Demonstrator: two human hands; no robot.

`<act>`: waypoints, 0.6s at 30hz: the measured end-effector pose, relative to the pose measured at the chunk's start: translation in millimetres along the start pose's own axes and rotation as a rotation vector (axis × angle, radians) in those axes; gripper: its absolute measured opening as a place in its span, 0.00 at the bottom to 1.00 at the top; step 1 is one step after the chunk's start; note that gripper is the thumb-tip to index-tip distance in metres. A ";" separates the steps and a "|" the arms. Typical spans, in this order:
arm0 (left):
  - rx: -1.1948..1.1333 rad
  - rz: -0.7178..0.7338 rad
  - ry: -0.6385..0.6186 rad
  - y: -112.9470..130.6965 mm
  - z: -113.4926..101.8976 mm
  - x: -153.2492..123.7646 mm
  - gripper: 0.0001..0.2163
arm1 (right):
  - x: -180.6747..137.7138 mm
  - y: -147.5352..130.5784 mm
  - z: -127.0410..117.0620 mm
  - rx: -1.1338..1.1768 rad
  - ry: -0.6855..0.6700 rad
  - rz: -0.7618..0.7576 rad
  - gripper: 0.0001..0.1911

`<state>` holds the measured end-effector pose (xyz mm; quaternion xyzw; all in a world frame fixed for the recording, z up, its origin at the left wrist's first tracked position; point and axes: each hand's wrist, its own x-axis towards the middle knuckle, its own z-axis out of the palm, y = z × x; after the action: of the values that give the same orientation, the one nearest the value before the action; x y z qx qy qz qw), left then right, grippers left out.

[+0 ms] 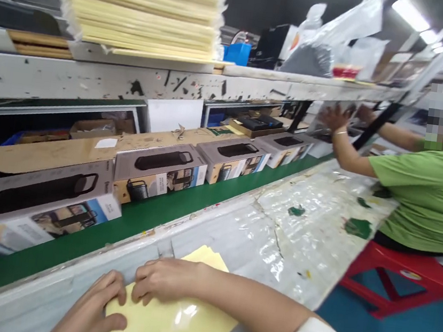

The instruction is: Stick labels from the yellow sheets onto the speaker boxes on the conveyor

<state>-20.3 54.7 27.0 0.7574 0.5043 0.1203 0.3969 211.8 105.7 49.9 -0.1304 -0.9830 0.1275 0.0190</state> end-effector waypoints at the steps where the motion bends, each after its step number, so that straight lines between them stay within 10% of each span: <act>1: 0.010 -0.001 -0.010 -0.9 0.4 1.4 0.09 | -1.2 1.6 0.8 -0.007 -0.005 0.006 0.07; 18: 0.183 0.186 0.082 -0.1 7.5 -12.9 0.11 | -11.8 -3.3 8.1 0.238 0.152 -0.034 0.14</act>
<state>-22.0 40.0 24.8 0.8284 0.4566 0.1411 0.2922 221.8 97.6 42.9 -0.1199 -0.9587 0.2327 0.1111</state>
